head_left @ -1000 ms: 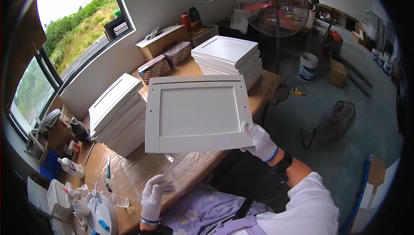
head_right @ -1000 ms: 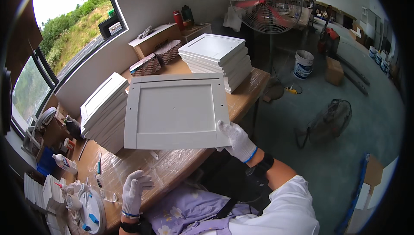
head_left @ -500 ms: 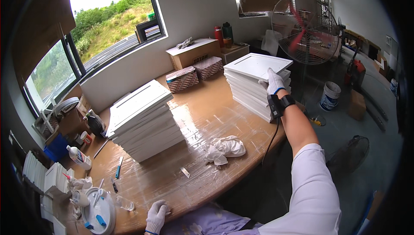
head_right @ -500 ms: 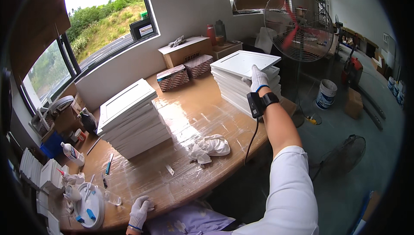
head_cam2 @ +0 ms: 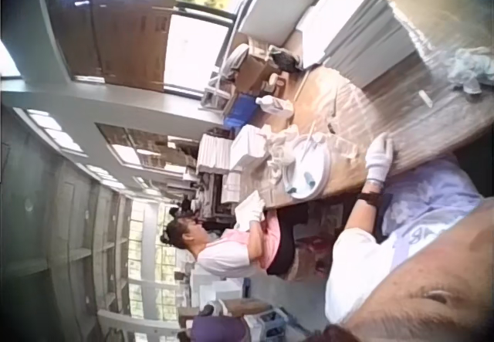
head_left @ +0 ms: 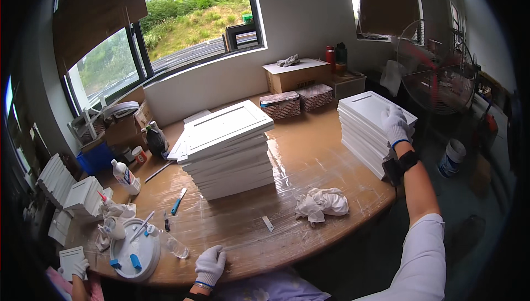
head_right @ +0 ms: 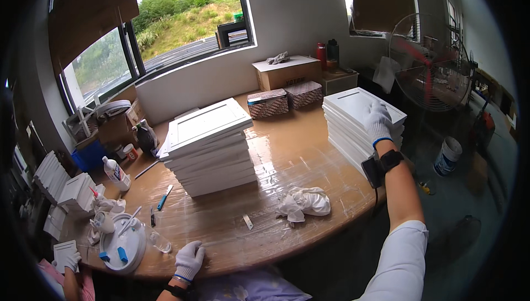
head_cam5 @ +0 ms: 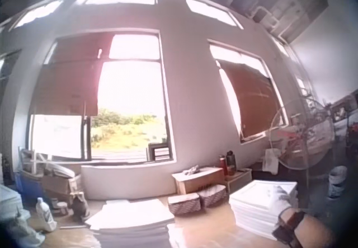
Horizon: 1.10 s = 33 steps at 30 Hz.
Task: The person is finishing white furniture panels by scraping edges with a block and wiping the surface with a cloth.
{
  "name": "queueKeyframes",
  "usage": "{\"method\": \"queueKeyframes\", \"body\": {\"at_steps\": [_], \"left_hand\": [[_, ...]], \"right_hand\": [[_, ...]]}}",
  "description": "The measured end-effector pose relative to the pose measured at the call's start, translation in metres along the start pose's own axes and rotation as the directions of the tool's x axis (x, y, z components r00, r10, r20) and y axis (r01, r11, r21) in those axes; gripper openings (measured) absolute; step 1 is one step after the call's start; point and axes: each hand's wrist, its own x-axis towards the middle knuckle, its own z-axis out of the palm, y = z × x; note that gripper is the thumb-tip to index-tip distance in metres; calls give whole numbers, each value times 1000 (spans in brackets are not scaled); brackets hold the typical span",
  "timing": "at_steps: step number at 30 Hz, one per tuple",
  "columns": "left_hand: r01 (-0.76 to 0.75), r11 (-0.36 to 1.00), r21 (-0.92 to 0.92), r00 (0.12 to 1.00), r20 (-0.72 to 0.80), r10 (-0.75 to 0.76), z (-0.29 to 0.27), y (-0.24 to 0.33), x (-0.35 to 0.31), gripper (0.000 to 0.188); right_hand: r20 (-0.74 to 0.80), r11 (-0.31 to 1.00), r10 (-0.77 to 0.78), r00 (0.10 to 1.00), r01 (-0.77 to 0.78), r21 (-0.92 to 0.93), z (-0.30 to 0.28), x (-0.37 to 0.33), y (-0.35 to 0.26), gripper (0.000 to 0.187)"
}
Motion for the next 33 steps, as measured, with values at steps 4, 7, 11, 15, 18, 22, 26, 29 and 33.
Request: {"method": "queueKeyframes", "body": {"at_steps": [4, 7, 11, 15, 18, 22, 26, 29, 33], "left_hand": [[-63, 989, 133, 998, 9, 63, 4, 8, 0, 19], [-33, 988, 153, 999, -16, 36, 6, 1, -4, 21], [-36, 994, 99, 999, 0, 36, 6, 1, 0, 22], [-22, 999, 42, 1000, 21, 22, 7, -1, 1, 23], [-42, 999, 15, 999, -6, 42, 4, 1, 3, 19], [-6, 999, 46, 999, 36, 4, -1, -2, 2, 25], [-29, 1000, 9, 1000, -3, 29, 1, -6, 0, 22], [-52, 998, -34, 998, -34, 51, 4, -2, 4, 23], [6, 967, -253, 982, -183, -54, 7, -12, -6, 36]], "right_hand": [[41, 748, -611, 791, 559, 359, -2, -77, -97, 28], [-101, 381, -870, 483, 787, 486, -5, -139, -187, 31], [-64, 220, -965, 256, 915, 338, 15, -194, -292, 50], [292, 370, -911, 292, 890, 266, 21, -219, -347, 51], [479, 412, -835, 269, 884, 222, 18, -224, -364, 37], [201, 338, -929, 310, 933, 122, 22, -234, -357, 20], [-44, 238, -969, 242, 969, 70, 19, -243, -322, 15], [-99, 201, -973, 207, 977, 70, 0, -245, -283, 19], [-320, 10, -946, 42, 995, 100, -55, -280, -231, 26]]}}
